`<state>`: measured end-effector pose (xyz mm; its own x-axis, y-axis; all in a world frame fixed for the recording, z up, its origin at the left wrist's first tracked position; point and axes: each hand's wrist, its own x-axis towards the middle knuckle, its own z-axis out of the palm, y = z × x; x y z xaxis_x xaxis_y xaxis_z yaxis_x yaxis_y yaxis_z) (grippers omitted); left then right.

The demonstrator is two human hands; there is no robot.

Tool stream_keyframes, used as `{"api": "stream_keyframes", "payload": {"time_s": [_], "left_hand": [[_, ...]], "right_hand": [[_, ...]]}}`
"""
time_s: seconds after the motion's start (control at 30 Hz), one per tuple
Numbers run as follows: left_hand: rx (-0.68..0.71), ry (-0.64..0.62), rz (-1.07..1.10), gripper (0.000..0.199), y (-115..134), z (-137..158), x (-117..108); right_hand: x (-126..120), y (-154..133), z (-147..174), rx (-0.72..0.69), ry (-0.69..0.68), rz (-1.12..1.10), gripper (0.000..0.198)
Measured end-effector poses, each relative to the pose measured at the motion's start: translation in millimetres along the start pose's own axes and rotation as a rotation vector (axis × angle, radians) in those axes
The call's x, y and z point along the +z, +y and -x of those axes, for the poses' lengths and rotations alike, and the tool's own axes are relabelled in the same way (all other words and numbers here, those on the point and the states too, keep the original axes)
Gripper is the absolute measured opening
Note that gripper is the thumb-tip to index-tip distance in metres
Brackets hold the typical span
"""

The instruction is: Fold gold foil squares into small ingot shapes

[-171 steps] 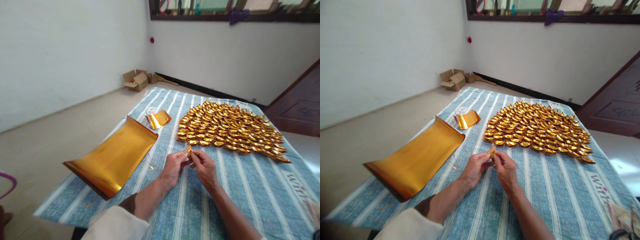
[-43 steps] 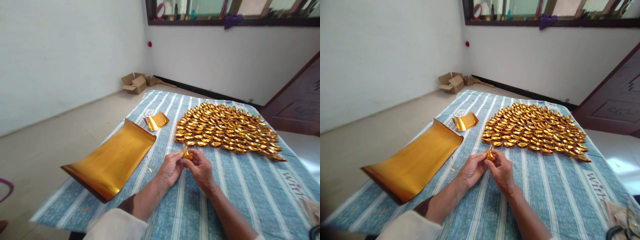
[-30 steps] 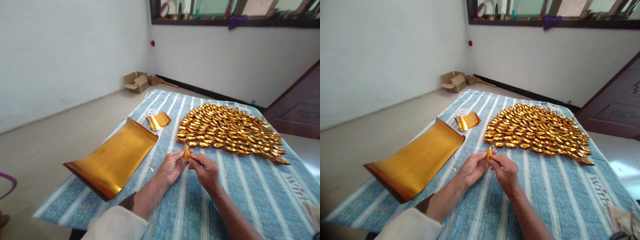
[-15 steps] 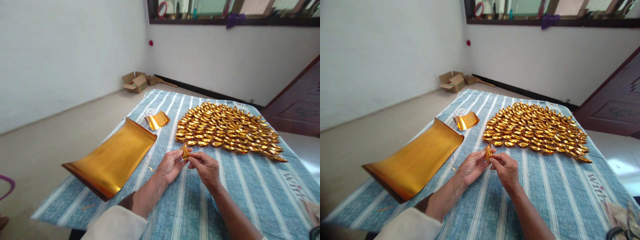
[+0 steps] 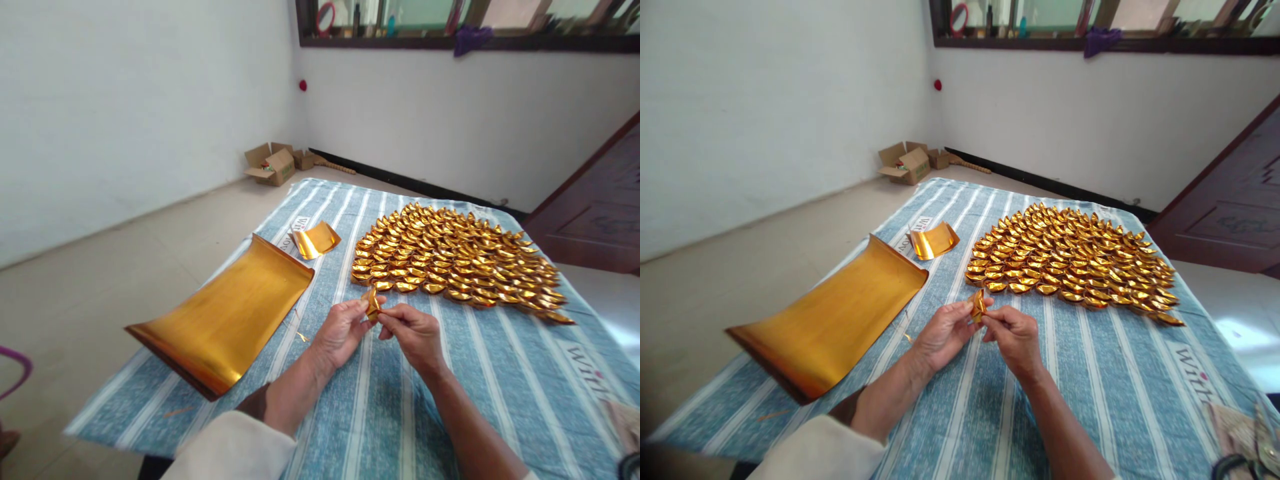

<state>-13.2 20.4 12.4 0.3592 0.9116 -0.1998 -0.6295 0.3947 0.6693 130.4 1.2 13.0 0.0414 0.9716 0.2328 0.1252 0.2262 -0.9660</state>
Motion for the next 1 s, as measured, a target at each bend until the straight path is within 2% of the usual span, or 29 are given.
{"api": "stream_keyframes", "payload": {"time_s": [0.37, 0.73, 1.0], "left_hand": [[-0.02, 0.016, -0.009, 0.023, 1.6, 1.5, 1.7], [-0.112, 0.194, 0.051, 0.013, 2.6, 3.0, 5.0], [-0.153, 0.236, 0.225, 0.016, 4.8, 2.9, 13.8]], "right_hand": [[-1.2, 3.5, 0.0, 0.037, -0.017, -0.014, 0.012], [3.4, 6.4, -1.3, 0.11, -0.014, -0.094, 0.015], [1.3, 5.3, -3.6, 0.16, 0.002, -0.152, 0.016]]}}
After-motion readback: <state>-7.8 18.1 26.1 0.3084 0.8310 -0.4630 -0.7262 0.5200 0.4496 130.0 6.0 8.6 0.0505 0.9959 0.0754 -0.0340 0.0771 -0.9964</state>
